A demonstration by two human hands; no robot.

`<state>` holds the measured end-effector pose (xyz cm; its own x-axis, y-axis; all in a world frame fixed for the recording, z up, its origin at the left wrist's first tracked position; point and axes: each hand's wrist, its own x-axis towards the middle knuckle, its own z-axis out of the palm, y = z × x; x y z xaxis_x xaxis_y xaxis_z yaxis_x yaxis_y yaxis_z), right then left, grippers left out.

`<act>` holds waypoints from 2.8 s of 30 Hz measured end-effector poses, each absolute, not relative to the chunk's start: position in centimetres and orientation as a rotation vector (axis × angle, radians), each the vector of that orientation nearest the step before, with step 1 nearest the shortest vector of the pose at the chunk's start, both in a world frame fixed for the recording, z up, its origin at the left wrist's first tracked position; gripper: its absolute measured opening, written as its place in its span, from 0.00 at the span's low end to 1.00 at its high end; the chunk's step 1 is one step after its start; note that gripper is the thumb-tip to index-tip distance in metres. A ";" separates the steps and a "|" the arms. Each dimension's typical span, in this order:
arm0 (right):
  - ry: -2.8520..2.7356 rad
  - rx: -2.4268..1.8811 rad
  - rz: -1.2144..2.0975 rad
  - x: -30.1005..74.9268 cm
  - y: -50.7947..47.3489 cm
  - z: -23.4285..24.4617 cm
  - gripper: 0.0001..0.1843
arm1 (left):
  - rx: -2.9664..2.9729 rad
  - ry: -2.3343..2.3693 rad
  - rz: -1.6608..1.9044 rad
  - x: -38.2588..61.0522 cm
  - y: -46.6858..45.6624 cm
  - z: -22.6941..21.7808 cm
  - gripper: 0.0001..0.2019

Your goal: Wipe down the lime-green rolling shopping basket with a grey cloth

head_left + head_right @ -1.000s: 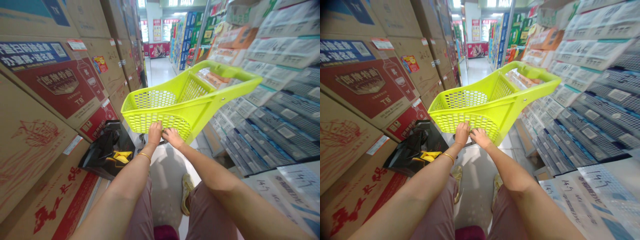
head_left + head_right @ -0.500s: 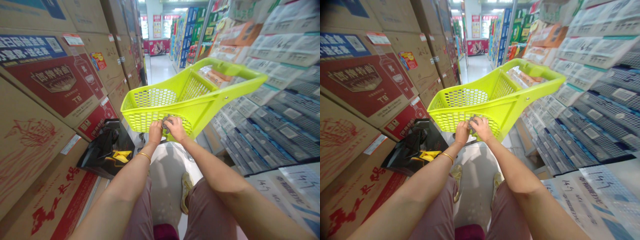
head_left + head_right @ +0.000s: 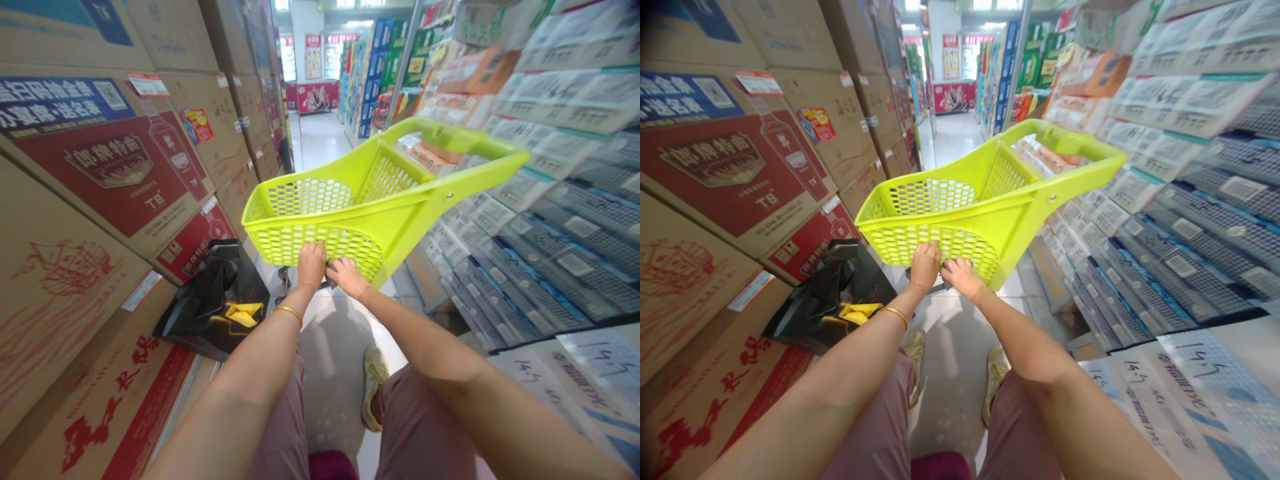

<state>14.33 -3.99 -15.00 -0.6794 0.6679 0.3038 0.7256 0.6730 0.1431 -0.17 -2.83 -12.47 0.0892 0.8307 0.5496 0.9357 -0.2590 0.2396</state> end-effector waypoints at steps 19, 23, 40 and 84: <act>-2.278 -1.252 -0.394 13.6 -2.7 -11.4 0.16 | -2.230 -1.806 -0.863 0.1 -3.5 -11.7 0.13; -2.444 -1.224 -0.384 14.0 -3.4 -13.9 0.15 | -2.220 -1.781 -0.838 0.0 -3.4 -11.8 0.11; -2.131 -1.213 -0.447 13.8 -2.4 -8.7 0.18 | -2.215 -1.732 -0.850 -0.5 -3.7 -11.2 0.11; -2.064 -1.206 -0.373 11.9 -2.2 -7.9 0.16 | -2.245 -1.727 -0.992 -0.4 -2.8 -9.3 0.10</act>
<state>11.94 -2.18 -7.88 -0.3154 0.6426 0.6983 0.8463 0.5234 -0.0993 -0.40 -2.80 -9.27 0.1236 0.8102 0.5730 0.9031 -0.3311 0.2735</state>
